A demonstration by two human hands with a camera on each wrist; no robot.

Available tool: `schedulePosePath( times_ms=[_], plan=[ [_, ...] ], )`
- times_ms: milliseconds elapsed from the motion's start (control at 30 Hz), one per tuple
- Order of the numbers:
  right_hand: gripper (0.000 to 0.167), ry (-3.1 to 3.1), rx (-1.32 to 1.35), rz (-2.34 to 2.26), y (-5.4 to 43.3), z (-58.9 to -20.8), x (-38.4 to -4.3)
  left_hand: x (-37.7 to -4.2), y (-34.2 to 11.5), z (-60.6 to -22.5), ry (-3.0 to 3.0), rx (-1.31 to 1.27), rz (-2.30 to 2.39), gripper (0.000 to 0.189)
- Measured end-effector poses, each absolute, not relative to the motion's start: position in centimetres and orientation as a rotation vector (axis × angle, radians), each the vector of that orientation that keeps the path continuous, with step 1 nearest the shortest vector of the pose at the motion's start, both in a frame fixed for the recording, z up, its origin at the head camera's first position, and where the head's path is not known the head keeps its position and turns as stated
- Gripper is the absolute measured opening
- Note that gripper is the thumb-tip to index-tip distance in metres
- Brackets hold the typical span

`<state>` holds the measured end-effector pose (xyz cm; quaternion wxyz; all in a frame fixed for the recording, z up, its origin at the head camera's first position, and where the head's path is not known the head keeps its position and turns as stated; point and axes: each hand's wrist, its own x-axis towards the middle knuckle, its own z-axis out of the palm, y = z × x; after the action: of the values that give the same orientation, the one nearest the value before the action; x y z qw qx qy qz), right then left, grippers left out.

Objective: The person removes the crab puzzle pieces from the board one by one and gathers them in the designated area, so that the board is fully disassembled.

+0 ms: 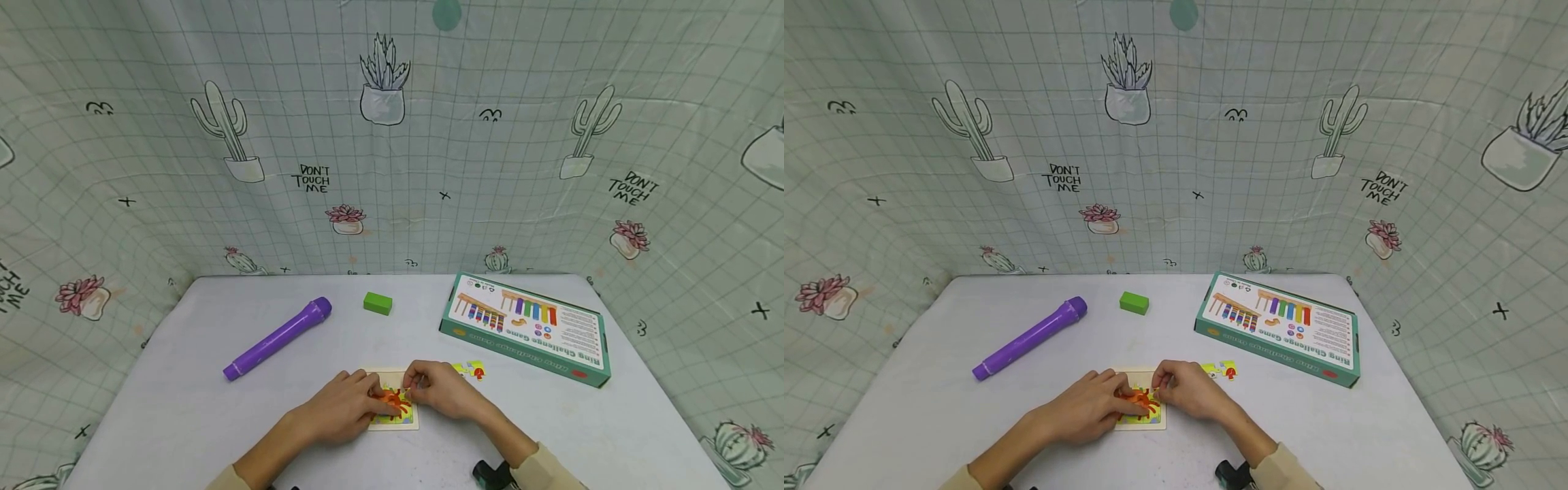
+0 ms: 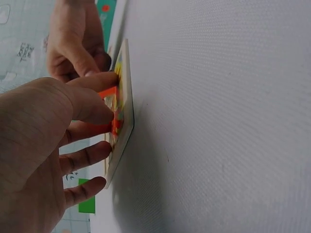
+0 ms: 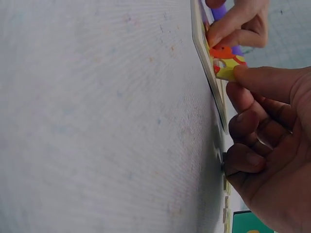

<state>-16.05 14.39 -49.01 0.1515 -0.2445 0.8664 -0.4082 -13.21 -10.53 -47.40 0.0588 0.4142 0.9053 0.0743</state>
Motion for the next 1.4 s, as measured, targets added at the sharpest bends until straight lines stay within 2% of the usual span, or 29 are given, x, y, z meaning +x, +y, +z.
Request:
schedulePosePath(
  times_ms=[367,533,967,1167,1400],
  plan=[
    [0.006,2.491,-0.651,-1.21,15.8,-48.3,-16.3,-13.1,-10.5,-47.4,2.772,1.306,0.203,0.044],
    [0.005,2.476,-0.56,-1.225,18.6,-47.9,-16.5,-13.2,-10.6,-47.6,2.759,1.285,0.228,0.043],
    [0.016,2.452,-0.311,-1.242,25.9,-47.8,-15.6,-13.4,-10.7,-47.7,2.755,1.32,0.265,0.043],
    [0.013,2.554,-0.282,-1.156,26.9,-48.1,-15.8,-13.3,-10.7,-47.5,2.735,1.27,0.26,0.042],
    [0.01,2.577,-0.28,-1.144,26.8,-48.3,-15.8,-13.1,-10.9,-47.6,2.772,1.343,0.26,0.042]
  ],
)
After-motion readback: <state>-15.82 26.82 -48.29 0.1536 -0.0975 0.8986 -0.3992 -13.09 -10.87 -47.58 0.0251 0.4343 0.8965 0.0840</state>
